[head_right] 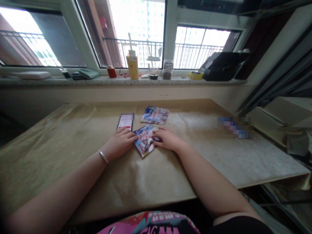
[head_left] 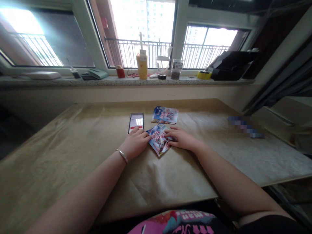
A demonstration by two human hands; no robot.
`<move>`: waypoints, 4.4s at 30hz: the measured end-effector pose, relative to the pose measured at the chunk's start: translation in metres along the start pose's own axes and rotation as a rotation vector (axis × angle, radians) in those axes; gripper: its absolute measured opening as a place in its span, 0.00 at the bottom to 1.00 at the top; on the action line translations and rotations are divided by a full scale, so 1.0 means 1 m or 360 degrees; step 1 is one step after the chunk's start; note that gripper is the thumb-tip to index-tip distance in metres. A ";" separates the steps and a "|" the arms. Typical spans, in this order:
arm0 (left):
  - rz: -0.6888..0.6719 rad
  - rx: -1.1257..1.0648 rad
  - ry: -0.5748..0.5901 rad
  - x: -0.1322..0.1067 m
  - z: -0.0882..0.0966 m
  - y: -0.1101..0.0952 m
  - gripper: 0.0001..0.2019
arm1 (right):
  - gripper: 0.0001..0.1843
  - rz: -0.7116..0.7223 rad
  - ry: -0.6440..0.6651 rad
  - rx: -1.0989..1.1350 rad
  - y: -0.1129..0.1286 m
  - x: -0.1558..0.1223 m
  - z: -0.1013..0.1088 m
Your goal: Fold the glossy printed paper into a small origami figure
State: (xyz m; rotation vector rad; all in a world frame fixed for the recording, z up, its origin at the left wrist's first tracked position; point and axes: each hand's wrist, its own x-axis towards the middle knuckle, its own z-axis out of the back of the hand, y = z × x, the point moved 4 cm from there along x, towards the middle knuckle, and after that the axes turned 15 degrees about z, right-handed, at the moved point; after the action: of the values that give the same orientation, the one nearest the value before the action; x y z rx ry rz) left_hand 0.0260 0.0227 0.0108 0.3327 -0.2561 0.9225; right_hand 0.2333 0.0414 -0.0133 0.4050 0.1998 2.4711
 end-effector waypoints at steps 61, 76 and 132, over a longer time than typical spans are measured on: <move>0.0157 -0.0124 0.0303 -0.005 -0.015 -0.003 0.23 | 0.26 -0.0857 -0.0061 -0.0235 0.003 0.006 0.003; 0.0151 -0.0060 0.0398 -0.004 0.001 -0.003 0.15 | 0.15 -0.0899 -0.0033 0.0101 -0.018 -0.007 0.005; 0.0300 -0.0182 0.0098 0.001 -0.001 0.016 0.10 | 0.07 0.0165 -0.0078 0.0070 0.008 -0.005 0.020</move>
State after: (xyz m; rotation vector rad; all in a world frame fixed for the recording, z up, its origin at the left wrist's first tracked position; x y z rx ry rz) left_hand 0.0132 0.0325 0.0133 0.1765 -0.2858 1.0970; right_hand 0.2396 0.0324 0.0066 0.5058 0.2184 2.5591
